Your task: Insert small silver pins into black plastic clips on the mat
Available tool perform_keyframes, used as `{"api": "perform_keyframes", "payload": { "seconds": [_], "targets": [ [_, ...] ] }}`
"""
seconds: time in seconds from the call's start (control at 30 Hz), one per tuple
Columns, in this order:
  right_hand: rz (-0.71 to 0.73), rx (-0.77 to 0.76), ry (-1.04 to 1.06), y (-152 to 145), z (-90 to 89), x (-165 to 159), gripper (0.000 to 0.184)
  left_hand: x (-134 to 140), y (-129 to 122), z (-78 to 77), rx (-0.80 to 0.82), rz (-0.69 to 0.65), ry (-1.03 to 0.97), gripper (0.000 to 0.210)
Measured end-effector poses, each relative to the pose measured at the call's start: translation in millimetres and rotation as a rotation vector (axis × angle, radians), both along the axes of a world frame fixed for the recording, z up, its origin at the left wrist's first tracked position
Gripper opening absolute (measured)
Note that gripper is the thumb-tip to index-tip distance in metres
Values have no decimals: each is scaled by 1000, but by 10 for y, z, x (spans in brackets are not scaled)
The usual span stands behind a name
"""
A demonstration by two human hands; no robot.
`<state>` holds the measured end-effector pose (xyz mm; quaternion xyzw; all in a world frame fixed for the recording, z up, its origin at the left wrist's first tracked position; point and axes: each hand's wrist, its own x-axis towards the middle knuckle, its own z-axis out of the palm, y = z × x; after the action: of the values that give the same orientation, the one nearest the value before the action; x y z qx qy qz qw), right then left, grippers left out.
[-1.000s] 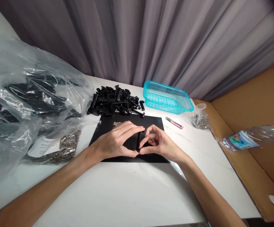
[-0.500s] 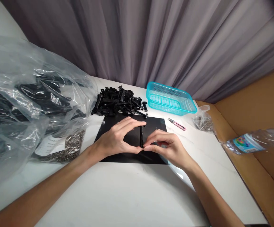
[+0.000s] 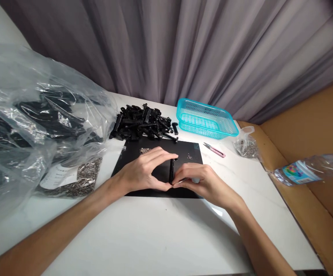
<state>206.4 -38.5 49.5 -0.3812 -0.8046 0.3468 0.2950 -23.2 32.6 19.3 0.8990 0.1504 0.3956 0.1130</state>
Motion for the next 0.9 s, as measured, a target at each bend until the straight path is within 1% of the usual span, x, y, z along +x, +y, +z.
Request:
{"api": "perform_keyframes", "payload": {
  "seconds": [0.07, 0.2, 0.3, 0.43, 0.5, 0.6, 0.67, 0.73, 0.8, 0.9],
  "targets": [
    [13, -64, 43, 17, -7, 6, 13, 2, 6, -17, -4, 3, -4, 65],
    [12, -172, 82, 56, -24, 23, 20, 10, 10, -40, -21, -2, -8, 67],
    [-50, -239, 105, 77, -73, 14, 24, 5, 9, -40, -3, 7, 0, 67],
    [-154, -380, 176, 85, -156, -28, 35, -5, 1, -36, 60, 27, 8, 66],
    [-181, -403, 181, 83, -189, -56, 38, -3, -3, -41, 105, 22, 5, 65],
    [-226, -381, 142, 79, -223, -105, 40, 0, 5, -57, 172, 3, -3, 65],
    [-251, -348, 119, 78, -227, -131, 39, -2, 21, -65, 177, -1, 0, 65],
    [-257, -297, 106, 78, -204, -140, 37, -7, 41, -60, 113, 29, 4, 65],
    [-285, -215, 100, 74, -155, -124, 34, -13, 59, -42, 7, 79, -9, 65],
    [-373, -24, 132, 57, -69, -62, 37, -18, 75, -12, -110, 131, -44, 65]
  ]
}}
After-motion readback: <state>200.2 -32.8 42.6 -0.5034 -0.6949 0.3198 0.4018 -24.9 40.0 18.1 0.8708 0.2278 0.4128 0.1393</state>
